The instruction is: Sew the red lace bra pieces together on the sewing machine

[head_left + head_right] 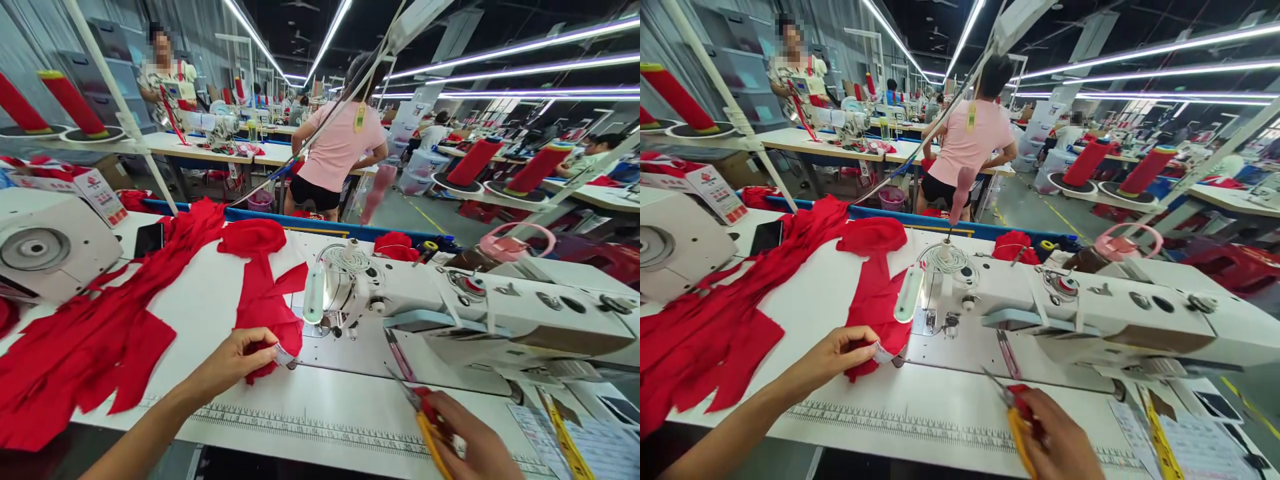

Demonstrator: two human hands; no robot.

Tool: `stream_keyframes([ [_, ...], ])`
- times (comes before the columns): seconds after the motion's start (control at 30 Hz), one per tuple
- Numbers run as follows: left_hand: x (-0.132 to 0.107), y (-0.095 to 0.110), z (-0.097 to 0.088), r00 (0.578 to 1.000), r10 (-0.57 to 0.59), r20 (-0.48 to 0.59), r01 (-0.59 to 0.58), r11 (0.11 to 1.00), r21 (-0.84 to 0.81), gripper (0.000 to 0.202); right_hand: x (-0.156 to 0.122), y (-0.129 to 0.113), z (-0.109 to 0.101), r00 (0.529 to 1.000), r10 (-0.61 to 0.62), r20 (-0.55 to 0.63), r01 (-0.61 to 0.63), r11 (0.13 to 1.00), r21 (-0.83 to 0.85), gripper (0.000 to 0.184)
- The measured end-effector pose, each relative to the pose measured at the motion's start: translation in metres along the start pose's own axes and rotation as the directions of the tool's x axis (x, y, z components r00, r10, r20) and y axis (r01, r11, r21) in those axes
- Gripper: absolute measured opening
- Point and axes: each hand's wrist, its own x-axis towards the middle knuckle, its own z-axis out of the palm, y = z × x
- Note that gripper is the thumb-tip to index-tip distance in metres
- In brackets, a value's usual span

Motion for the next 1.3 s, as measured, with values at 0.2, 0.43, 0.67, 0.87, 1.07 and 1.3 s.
stream_keyframes([
  [0.2,-0.004,0.001,-0.003,0.999,0.037,0.016,-0.037,0.999,0.013,0.03,0.076,-0.114,0.027,0.945,-0.214,0.246,0.191,0.975,0.112,0.031],
  [0.43,-0.014,-0.003,-0.011,1.0,0.03,-0.008,-0.03,1.0,0.011,0.03,0.109,-0.131,0.042,0.885,-0.338,0.319,0.301,0.94,0.161,0.041],
  [0.67,-0.012,-0.011,-0.016,0.996,0.094,-0.008,-0.094,0.995,-0.02,0.026,0.109,-0.131,0.043,0.883,-0.339,0.325,0.286,0.937,0.202,0.039],
  [0.87,-0.011,-0.011,-0.012,0.996,0.093,-0.002,-0.093,0.996,-0.007,0.026,0.109,-0.129,0.043,0.875,-0.374,0.308,0.317,0.922,0.221,0.039],
  [1.07,-0.011,-0.009,-0.005,0.996,0.085,0.018,-0.085,0.996,-0.013,0.025,0.106,-0.13,0.043,0.876,-0.377,0.3,0.306,0.917,0.257,0.04],
  [1.3,-0.009,-0.009,-0.004,0.997,0.08,0.016,-0.08,0.997,0.003,0.023,0.098,-0.125,0.053,0.88,-0.361,0.309,0.264,0.912,0.314,0.049],
])
